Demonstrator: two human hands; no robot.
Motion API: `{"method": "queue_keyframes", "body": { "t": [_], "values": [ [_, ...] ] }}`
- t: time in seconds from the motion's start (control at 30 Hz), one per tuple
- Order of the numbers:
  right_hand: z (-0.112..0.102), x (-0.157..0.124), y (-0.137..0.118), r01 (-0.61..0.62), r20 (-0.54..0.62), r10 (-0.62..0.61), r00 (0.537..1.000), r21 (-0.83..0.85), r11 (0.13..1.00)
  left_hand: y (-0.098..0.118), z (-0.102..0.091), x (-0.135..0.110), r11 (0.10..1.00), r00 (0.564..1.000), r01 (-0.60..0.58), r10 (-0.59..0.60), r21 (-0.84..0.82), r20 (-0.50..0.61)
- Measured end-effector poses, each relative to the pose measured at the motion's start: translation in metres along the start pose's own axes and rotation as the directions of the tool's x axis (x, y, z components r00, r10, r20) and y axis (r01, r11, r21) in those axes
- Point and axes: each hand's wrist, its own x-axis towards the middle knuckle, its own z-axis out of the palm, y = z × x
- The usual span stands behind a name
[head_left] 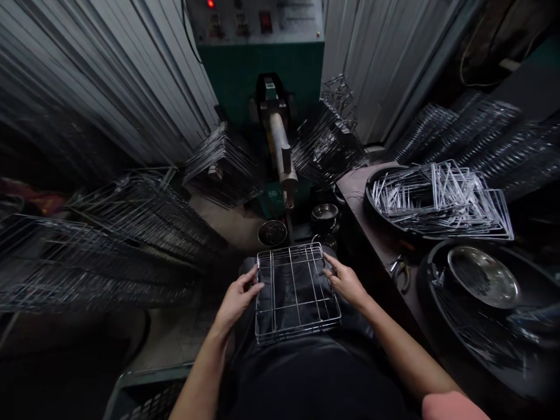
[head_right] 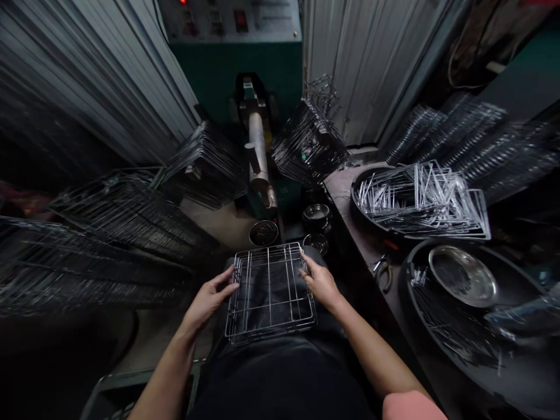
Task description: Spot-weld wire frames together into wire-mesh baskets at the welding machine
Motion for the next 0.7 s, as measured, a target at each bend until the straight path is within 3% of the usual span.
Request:
{"method": "queue_keyframes", "body": {
  "t": [0.1, 0.23, 0.3, 0.4, 0.47, 0.57, 0.7],
  "values": [
    [0.007, -0.003, 0.010, 0.024, -0.038, -0.017, 0.999, 0.198, 0.980, 0.002, 0.003, -0.008, 0.992, 0.998, 0.057, -0.055, -0.109, 0.017],
    [0.011, -0.005, 0.011, 0.011, -0.045, 0.004, 0.999, 0.311, 0.950, 0.006, 0.008, -0.019, 0.989, 0.998, 0.045, -0.051, -0.139, -0.045],
    [0.009, -0.004, 0.014, -0.039, -0.054, 0.066, 0.996, 0.402, 0.915, 0.007, 0.008, -0.024, 0.991, 0.996, 0.033, -0.043, -0.127, -0.075],
    [0.004, -0.005, 0.023, -0.157, -0.058, 0.241, 0.969, 0.607, 0.779, 0.007, 0.001, -0.026, 0.988, 0.985, 0.107, -0.121, -0.113, -0.120],
    [0.005, -0.011, 0.028, -0.163, -0.094, 0.326, 0.941, 0.718, 0.676, 0.006, -0.006, -0.019, 0.972, 0.967, 0.205, -0.220, -0.119, -0.132],
    [0.016, -0.021, 0.029, -0.059, -0.149, 0.310, 0.939, 0.819, 0.571, 0.008, -0.010, 0.008, 0.929, 0.928, 0.351, -0.362, -0.116, -0.094],
    [0.036, -0.025, 0.028, -0.026, -0.151, 0.302, 0.941, 0.859, 0.511, 0.019, 0.005, 0.040, 0.861, 0.861, 0.508, -0.508, 0.005, 0.024]
  ]
}}
